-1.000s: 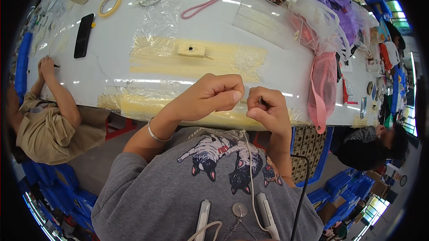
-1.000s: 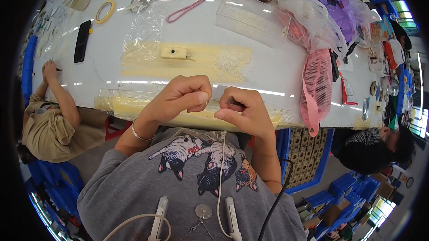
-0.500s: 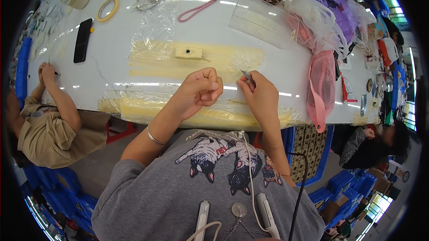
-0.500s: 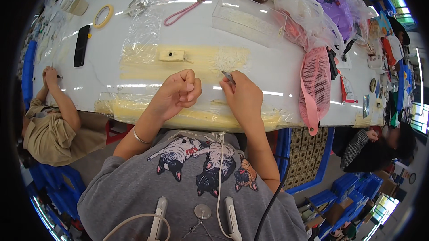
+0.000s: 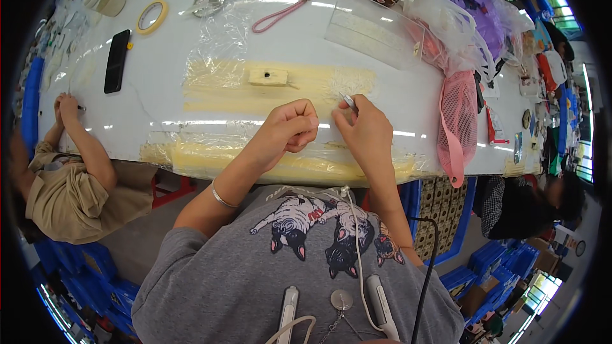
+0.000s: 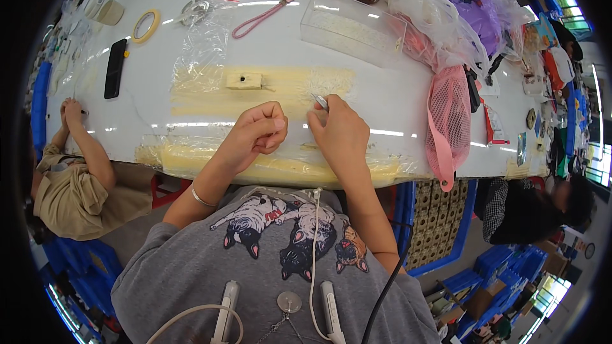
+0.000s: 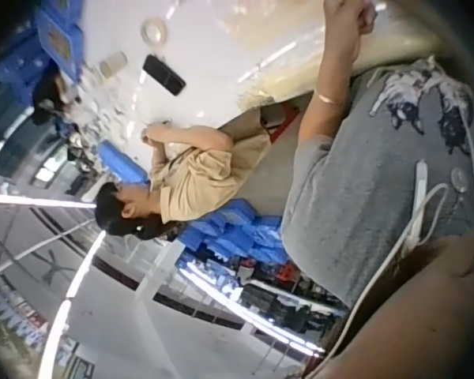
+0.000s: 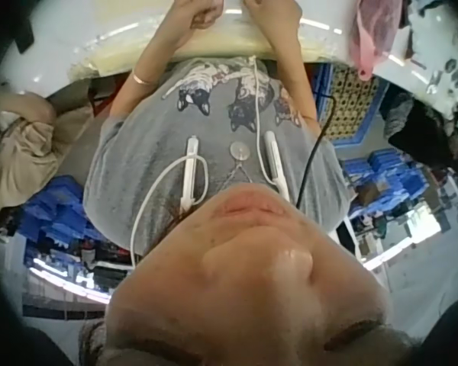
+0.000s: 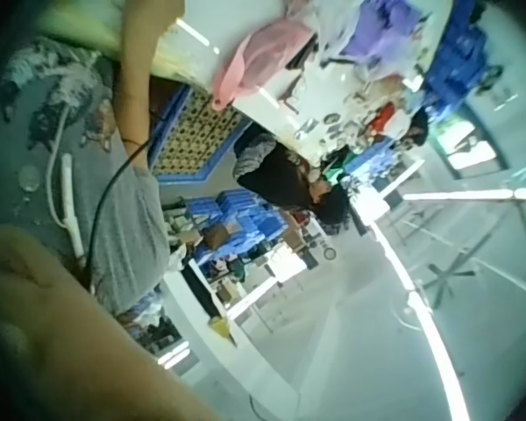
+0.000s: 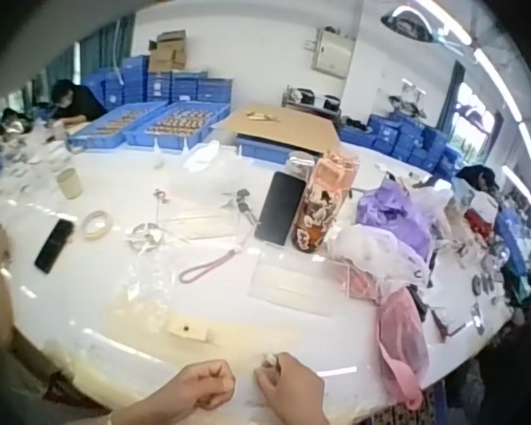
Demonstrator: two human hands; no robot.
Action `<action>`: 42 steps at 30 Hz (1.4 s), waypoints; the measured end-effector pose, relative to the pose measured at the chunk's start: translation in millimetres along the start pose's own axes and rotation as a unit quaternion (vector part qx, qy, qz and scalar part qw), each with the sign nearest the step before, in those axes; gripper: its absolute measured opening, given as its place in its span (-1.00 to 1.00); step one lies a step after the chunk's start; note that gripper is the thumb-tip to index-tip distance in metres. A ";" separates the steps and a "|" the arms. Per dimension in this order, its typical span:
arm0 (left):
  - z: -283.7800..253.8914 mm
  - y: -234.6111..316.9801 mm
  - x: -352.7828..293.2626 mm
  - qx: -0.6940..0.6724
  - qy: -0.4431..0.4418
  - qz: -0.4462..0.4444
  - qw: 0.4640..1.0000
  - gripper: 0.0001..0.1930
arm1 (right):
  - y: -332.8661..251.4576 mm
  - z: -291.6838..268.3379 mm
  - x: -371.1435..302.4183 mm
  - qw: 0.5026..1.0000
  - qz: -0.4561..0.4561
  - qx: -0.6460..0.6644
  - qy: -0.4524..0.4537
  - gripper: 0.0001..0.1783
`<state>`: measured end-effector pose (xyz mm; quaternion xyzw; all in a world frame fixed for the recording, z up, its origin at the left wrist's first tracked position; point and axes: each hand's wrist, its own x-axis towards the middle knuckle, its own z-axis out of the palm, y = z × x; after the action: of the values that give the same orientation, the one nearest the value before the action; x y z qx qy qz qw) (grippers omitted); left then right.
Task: Assembling small decorative or toy components by hand at a factory workbench.
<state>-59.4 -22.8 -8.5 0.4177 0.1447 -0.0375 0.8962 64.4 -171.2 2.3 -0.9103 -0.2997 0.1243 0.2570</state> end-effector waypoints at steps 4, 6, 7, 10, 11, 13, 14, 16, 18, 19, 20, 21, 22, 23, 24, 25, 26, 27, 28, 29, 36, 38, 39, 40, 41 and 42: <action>2.8 0.0 -0.2 0.017 0.004 -0.003 1.000 -0.83 | 1.5 1.2 0.3 1.000 -0.014 0.008 -0.019 -0.78; 2.6 0.0 -0.6 0.020 0.005 -0.002 1.000 -0.83 | 4.7 1.6 -1.4 0.999 -0.012 -0.001 -0.044 -0.78; 2.3 0.2 0.0 0.028 0.009 -0.002 1.000 -0.82 | 8.1 -0.1 -4.4 0.999 -0.032 -0.009 -0.035 -0.78; 3.5 1.5 -0.5 0.054 0.021 -0.002 0.998 -0.82 | 14.3 -4.1 -11.0 0.997 -0.059 -0.031 -0.027 -0.78; 3.9 1.6 -0.7 0.071 0.031 -0.002 0.997 -0.82 | 15.9 -4.7 -12.6 0.996 -0.066 -0.045 -0.026 -0.78; 4.2 -0.4 0.6 0.087 0.035 0.001 0.996 -0.81 | 18.6 -5.9 -14.3 0.997 -0.078 0.003 -0.022 -0.80; 4.9 -1.1 1.5 0.102 0.039 0.004 0.994 -0.80 | 19.0 -7.0 -15.1 0.994 -0.092 0.050 -0.018 -0.82; 7.0 -1.7 3.3 0.104 0.028 -0.019 0.994 -0.79 | 14.8 -14.1 -18.7 0.986 -0.083 0.134 -0.045 -0.84; 10.0 -0.9 4.0 0.105 0.020 -0.043 0.993 -0.76 | 8.6 -19.3 -21.8 0.970 -0.075 0.220 -0.074 -0.86; 14.1 1.6 4.1 0.079 -0.020 -0.052 0.995 -0.75 | 5.5 -21.5 -24.0 0.942 -0.089 0.312 -0.084 -0.88; 17.5 2.5 4.4 0.053 -0.060 -0.061 0.995 -0.73 | 3.5 -21.9 -25.6 0.905 -0.102 0.401 -0.094 -0.89; 20.5 1.0 4.3 0.053 -0.061 -0.062 0.995 -0.73 | 2.9 -19.4 -26.9 0.906 -0.102 0.401 -0.093 -0.89; 23.9 -0.9 3.5 0.015 -0.070 -0.058 0.996 -0.72 | 2.8 -15.3 -28.0 0.884 -0.100 0.448 -0.091 -0.90; 26.1 -1.9 3.5 -0.024 -0.079 -0.053 0.995 -0.72 | 2.3 -13.2 -28.7 0.860 -0.098 0.494 -0.089 -0.91; 27.0 -2.0 4.8 -0.024 -0.079 -0.054 0.995 -0.72 | 2.0 -13.1 -29.3 0.860 -0.098 0.494 -0.088 -0.91; 26.8 -2.2 5.9 -0.054 -0.100 -0.039 0.993 -0.72 | 1.4 -12.5 -29.4 0.850 -0.093 0.511 -0.086 -0.91; 26.5 -2.3 6.4 -0.084 -0.121 -0.025 0.989 -0.72 | 0.8 -12.1 -29.6 0.841 -0.089 0.527 -0.083 -0.92; 26.6 -2.3 5.9 -0.083 -0.120 -0.025 0.989 -0.72 | 0.2 -12.0 -30.0 0.841 -0.089 0.528 -0.083 -0.92; 26.9 -2.3 5.7 -0.108 -0.125 -0.027 0.986 -0.73 | -0.1 -12.1 -30.2 0.844 -0.089 0.522 -0.080 -0.91; 27.3 -2.0 5.8 -0.132 -0.129 -0.029 0.982 -0.75 | -0.4 -12.4 -30.1 0.848 -0.089 0.516 -0.076 -0.90; 29.7 5.9 6.7 -0.171 -0.068 -0.032 0.982 -0.83 | -7.5 -25.5 -35.0 0.908 -0.091 0.408 -0.037 -0.89; 31.6 7.0 6.3 -0.099 -0.027 0.021 0.995 -0.86 | -8.6 -25.9 -36.8 0.916 -0.076 0.393 -0.008 -0.90; 32.9 8.2 5.4 -0.099 -0.027 0.020 0.994 -0.86 | -11.6 -27.5 -38.0 0.917 -0.075 0.393 -0.008 -0.90; 34.2 9.6 4.3 -0.054 -0.011 0.045 0.997 -0.85 | -16.6 -30.1 -38.6 0.915 -0.064 0.397 -0.001 -0.90; 35.2 11.0 3.7 -0.009 0.005 0.070 0.998 -0.84 | -19.1 -31.5 -38.8 0.914 -0.053 0.402 0.005 -0.90; 35.6 12.4 3.4 -0.010 0.005 0.069 0.998 -0.84 | -18.8 -31.4 -38.5 0.914 -0.052 0.402 0.005 -0.90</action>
<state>-45.7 -41.6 21.4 0.4181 0.1204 0.0284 0.8999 36.9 -194.1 41.5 -0.7140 -0.2701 0.2159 0.6088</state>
